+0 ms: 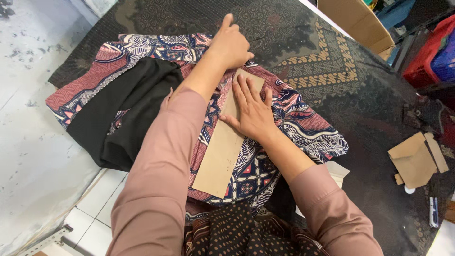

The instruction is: The person lays a patterned shirt flat on a table, smooths the fabric, and uses a rectangular cardboard template and a measuring tape to measure the shirt's dimensions. The person repeatedly positions the template and tape along the shirt's body and sleeve areas.

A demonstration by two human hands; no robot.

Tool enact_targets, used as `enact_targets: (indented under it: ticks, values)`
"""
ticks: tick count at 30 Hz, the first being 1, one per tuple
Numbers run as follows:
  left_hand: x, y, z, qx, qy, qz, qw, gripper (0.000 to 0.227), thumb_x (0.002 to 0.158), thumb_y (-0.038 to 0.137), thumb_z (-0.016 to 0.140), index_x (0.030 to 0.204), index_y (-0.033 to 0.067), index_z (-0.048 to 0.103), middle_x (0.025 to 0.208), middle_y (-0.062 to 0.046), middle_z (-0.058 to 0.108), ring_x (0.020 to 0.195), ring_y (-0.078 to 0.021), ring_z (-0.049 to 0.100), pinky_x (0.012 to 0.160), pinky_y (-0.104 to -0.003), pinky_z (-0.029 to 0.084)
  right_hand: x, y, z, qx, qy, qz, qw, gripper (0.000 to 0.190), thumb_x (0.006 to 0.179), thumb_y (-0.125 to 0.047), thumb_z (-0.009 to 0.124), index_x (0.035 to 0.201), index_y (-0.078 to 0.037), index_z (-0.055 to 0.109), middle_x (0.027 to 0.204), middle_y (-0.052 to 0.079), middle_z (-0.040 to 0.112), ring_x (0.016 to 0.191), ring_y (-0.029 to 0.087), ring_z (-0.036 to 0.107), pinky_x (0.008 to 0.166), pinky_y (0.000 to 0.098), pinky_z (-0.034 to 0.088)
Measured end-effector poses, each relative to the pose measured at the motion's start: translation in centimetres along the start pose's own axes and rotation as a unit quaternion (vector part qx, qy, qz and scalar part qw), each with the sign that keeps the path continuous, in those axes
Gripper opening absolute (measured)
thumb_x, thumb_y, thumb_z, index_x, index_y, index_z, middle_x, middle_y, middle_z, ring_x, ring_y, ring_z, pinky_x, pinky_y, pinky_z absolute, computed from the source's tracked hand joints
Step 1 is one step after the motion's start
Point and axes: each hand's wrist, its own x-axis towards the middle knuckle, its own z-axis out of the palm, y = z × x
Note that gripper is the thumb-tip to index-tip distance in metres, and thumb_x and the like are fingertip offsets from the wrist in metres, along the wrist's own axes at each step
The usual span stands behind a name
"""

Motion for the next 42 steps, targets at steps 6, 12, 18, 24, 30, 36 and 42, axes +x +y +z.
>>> enact_targets:
  ticks: [6, 12, 18, 24, 30, 36, 42]
  values:
    - [0.9, -1.8, 1.3, 0.04, 0.036, 0.04, 0.998, 0.068, 0.086, 0.076, 0.061, 0.085, 0.0119, 0.084, 0.091, -0.009, 0.076, 0.108, -0.0313, 0.063, 0.113, -0.054, 0.017, 1.6, -0.1, 0.5, 0.01, -0.001, 0.029, 1.0, 0.101, 0.092, -0.072, 0.054, 0.16, -0.002, 0.03, 0.168, 0.018, 0.028, 0.155, 0.031, 0.025, 0.116, 0.0639, 0.013]
    - [0.4, -2.7, 2.9, 0.016, 0.096, 0.017, 0.995, 0.057, 0.099, 0.065, 0.061, 0.089, 0.0134, 0.083, 0.092, -0.008, 0.074, 0.104, -0.0307, 0.063, 0.108, -0.052, 0.026, 2.2, -0.7, 0.8, 0.016, 0.005, 0.041, 0.999, 0.104, 0.091, -0.074, 0.053, 0.16, 0.0, 0.03, 0.167, 0.017, 0.026, 0.154, 0.03, 0.026, 0.115, 0.0647, 0.013]
    - [0.2, -3.1, 4.2, -0.059, 0.15, 0.001, 0.987, 0.047, 0.096, 0.059, 0.069, 0.083, 0.0136, 0.077, 0.09, -0.006, 0.07, 0.102, -0.0283, 0.06, 0.103, -0.049, 0.03, 2.6, 0.7, 0.5, 0.038, 0.015, -0.005, 0.999, 0.103, 0.091, -0.075, 0.053, 0.159, 0.0, 0.032, 0.169, 0.017, 0.026, 0.156, 0.026, 0.028, 0.117, 0.0628, 0.013]
    - [-1.0, -3.7, 4.8, -0.11, 0.266, 0.02, 0.958, 0.037, 0.096, 0.05, 0.076, 0.087, 0.0143, 0.075, 0.097, -0.005, 0.062, 0.104, -0.0277, 0.054, 0.102, -0.048, 0.033, 2.7, 0.8, 0.7, 0.013, 0.028, 0.009, 0.999, 0.101, 0.092, -0.073, 0.054, 0.158, 0.0, 0.034, 0.167, 0.015, 0.03, 0.154, 0.026, 0.029, 0.115, 0.0633, 0.013]
    - [-1.9, -3.5, 5.0, -0.223, 0.243, -0.029, 0.944, 0.036, 0.095, 0.047, 0.079, 0.088, 0.0123, 0.069, 0.103, -0.006, 0.058, 0.106, -0.0294, 0.053, 0.092, -0.044, 0.042, 3.1, 1.7, 0.7, 0.044, 0.066, -0.029, 0.996, 0.089, 0.094, -0.062, 0.066, 0.155, -0.002, 0.04, 0.164, 0.016, 0.037, 0.151, 0.027, 0.035, 0.115, 0.0589, 0.017]
    - [-2.1, -3.3, 4.6, -0.211, 0.249, -0.025, 0.945, 0.038, 0.095, 0.047, 0.08, 0.087, 0.0124, 0.067, 0.104, -0.005, 0.058, 0.106, -0.0291, 0.053, 0.092, -0.044, 0.043, 4.4, 3.9, 0.3, 0.054, 0.143, 0.086, 0.984, 0.054, 0.084, -0.032, 0.086, 0.128, -0.01, 0.064, 0.126, 0.009, 0.062, 0.12, 0.03, 0.055, 0.102, 0.0508, 0.029]
    - [-2.1, -3.0, 4.3, -0.206, 0.263, -0.029, 0.942, 0.04, 0.092, 0.048, 0.081, 0.086, 0.012, 0.066, 0.103, -0.005, 0.058, 0.105, -0.0288, 0.054, 0.091, -0.043, 0.045, 7.1, 5.8, -0.2, 0.141, 0.1, 0.159, 0.972, 0.011, 0.092, -0.023, 0.077, 0.097, -0.014, 0.075, 0.1, 0.002, 0.071, 0.104, 0.022, 0.063, 0.099, 0.046, 0.03]
